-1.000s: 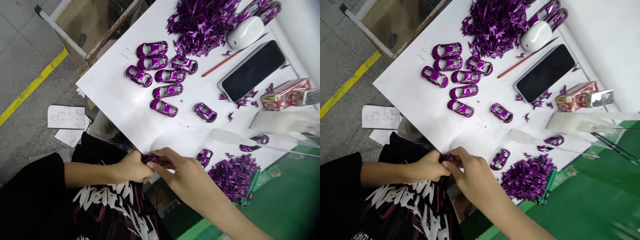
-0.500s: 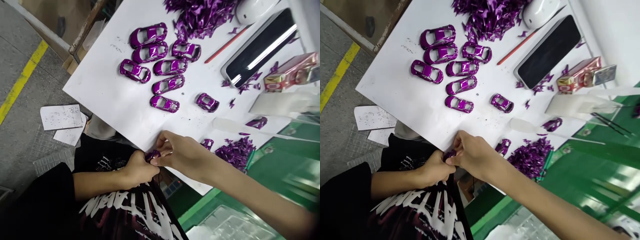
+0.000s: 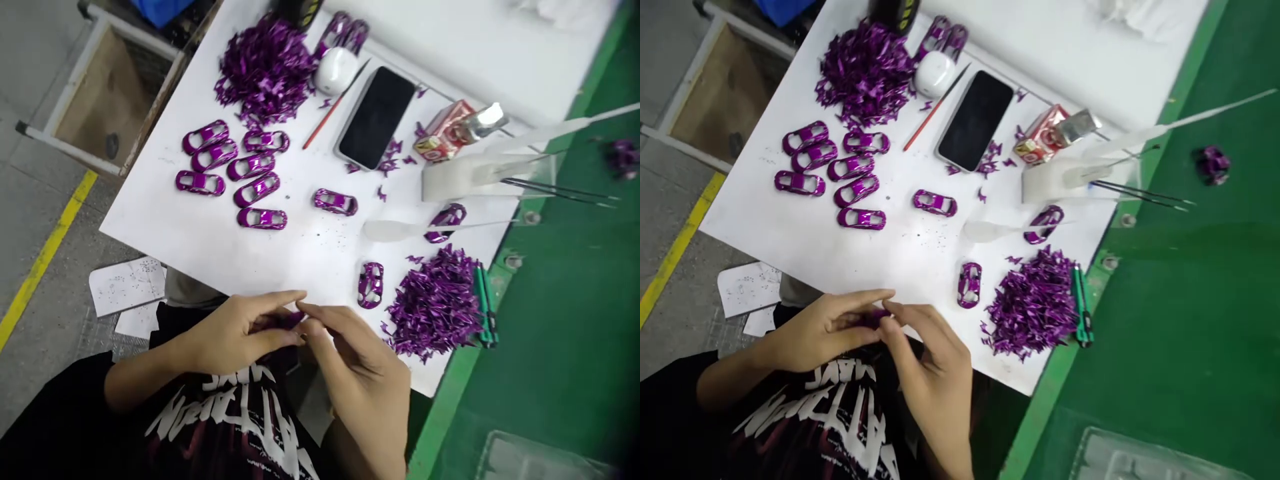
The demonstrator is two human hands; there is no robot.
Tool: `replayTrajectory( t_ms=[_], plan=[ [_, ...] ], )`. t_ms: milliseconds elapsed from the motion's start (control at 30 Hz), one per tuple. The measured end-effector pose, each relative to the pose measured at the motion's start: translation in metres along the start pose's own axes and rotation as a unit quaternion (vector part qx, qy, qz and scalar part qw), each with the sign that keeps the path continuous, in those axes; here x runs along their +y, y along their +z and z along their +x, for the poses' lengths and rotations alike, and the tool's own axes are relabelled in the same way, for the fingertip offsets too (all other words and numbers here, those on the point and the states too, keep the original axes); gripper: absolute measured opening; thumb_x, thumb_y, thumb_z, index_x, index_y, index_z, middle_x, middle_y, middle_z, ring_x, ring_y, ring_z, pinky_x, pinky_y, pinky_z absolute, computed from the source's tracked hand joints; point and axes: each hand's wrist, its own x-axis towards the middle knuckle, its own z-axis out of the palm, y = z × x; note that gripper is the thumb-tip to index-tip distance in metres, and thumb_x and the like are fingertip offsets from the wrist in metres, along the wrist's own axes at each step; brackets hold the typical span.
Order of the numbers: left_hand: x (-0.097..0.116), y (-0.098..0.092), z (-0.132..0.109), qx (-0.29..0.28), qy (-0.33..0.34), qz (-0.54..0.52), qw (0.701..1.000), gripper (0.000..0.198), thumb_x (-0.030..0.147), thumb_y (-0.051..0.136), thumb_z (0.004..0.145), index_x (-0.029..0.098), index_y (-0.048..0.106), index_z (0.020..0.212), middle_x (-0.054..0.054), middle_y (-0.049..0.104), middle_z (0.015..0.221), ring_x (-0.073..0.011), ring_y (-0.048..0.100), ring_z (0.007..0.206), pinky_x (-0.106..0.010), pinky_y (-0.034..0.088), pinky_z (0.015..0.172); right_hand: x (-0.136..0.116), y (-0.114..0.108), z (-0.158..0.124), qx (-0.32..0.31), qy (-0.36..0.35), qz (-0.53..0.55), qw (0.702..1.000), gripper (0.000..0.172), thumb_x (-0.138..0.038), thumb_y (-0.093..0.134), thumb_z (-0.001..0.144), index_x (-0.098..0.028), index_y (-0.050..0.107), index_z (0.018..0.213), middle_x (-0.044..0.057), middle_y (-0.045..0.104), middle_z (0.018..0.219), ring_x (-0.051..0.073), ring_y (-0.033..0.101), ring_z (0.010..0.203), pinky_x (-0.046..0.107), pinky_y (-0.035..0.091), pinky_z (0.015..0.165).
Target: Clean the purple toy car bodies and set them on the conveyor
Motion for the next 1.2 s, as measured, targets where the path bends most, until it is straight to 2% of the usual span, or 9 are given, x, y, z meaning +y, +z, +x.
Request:
replayTrajectory(
  t_ms=[67,167,467,667,767,867,967,1100,1200],
  plan=[
    [0.001,0.006,0.014,-0.09,-0.014,-0.149,0.985,0.068,0.044,0.064,0.103,0.026,0.042,0.164,-0.013,0.075,0.114,-0.0261,0.079,0.099,-0.04,0.064,0.085,0.005,-0.005,0.001,0.061,0.01,0.053,0.997,0.021,-0.038,0.065,0.106,-0.029,0.083,0.107,0.006,0.076,0.1,0.021,0.075,0.093,0.031,0.065,0.078],
    [0.002,0.017,0.027,-0.115,-0.005,-0.251,0.961,0.077,0.046,0.067,0.103,0.029,0.029,0.168,-0.007,0.072,0.097,-0.0139,0.069,0.067,-0.024,0.053,0.057,0.015,-0.018,0.003,-0.022,0.055,0.215,0.975,0.03,-0.045,0.061,0.107,-0.031,0.08,0.126,0.007,0.078,0.101,0.022,0.075,0.092,0.037,0.067,0.083],
    [0.004,0.047,0.03,-0.083,0.012,-0.157,0.984,0.076,0.039,0.059,0.109,0.037,0.012,0.168,0.001,0.063,0.09,-0.0064,0.056,0.062,-0.021,0.043,0.06,0.029,-0.031,0.009,-0.169,0.119,0.53,0.822,0.028,-0.031,0.079,0.097,-0.039,0.081,0.124,0.006,0.078,0.126,0.012,0.071,0.067,0.029,0.067,0.067],
    [0.0,0.049,0.041,-0.074,0.019,-0.107,0.991,0.073,0.045,0.057,0.109,0.03,0.016,0.167,0.002,0.061,0.084,-0.0069,0.054,0.059,-0.022,0.043,0.058,0.029,-0.036,0.008,-0.13,0.134,0.467,0.864,0.026,-0.036,0.076,0.099,-0.035,0.08,0.124,0.005,0.079,0.122,0.012,0.071,0.065,0.029,0.066,0.069],
    [-0.001,0.049,0.051,-0.02,0.034,-0.092,0.995,0.083,0.043,0.058,0.109,0.027,0.005,0.171,0.001,0.067,0.081,-0.0102,0.061,0.061,-0.024,0.048,0.061,0.024,-0.044,0.013,-0.114,0.109,0.31,0.937,0.035,-0.043,0.071,0.102,-0.033,0.073,0.136,0.006,0.079,0.118,0.018,0.076,0.078,0.036,0.066,0.079],
    [-0.003,0.044,0.063,0.03,0.052,-0.093,0.994,0.084,0.042,0.064,0.106,0.026,0.014,0.171,-0.009,0.074,0.105,-0.0181,0.074,0.084,-0.03,0.058,0.073,0.027,-0.053,0.037,0.079,0.069,0.055,0.993,0.039,-0.048,0.071,0.1,-0.027,0.073,0.132,0.009,0.078,0.121,0.028,0.076,0.107,0.048,0.061,0.101],
    [-0.005,0.033,0.076,0.024,0.083,-0.115,0.99,0.062,0.041,0.066,0.105,0.026,0.044,0.161,-0.014,0.069,0.131,-0.0235,0.074,0.112,-0.035,0.062,0.09,0.046,-0.056,0.08,0.246,0.036,-0.071,0.966,0.042,-0.047,0.078,0.091,-0.023,0.07,0.125,0.013,0.074,0.131,0.034,0.071,0.123,0.056,0.055,0.11],
    [-0.008,0.02,0.088,0.022,0.121,-0.1,0.987,0.048,0.031,0.079,0.095,0.029,0.065,0.141,-0.005,0.066,0.118,-0.0184,0.074,0.101,-0.033,0.065,0.085,0.064,-0.051,0.116,0.164,0.02,0.023,0.986,0.04,-0.046,0.079,0.086,-0.023,0.07,0.118,0.009,0.077,0.111,0.03,0.074,0.108,0.051,0.06,0.1],
    [-0.01,0.019,0.092,0.056,0.126,-0.088,0.987,0.043,0.028,0.084,0.09,0.025,0.066,0.13,-0.003,0.063,0.108,-0.012,0.068,0.081,-0.024,0.063,0.063,0.051,-0.044,0.102,0.223,0.042,0.187,0.956,0.037,-0.057,0.072,0.092,-0.023,0.073,0.107,0.001,0.068,0.078,0.021,0.068,0.07,0.041,0.062,0.069]
  ],
)
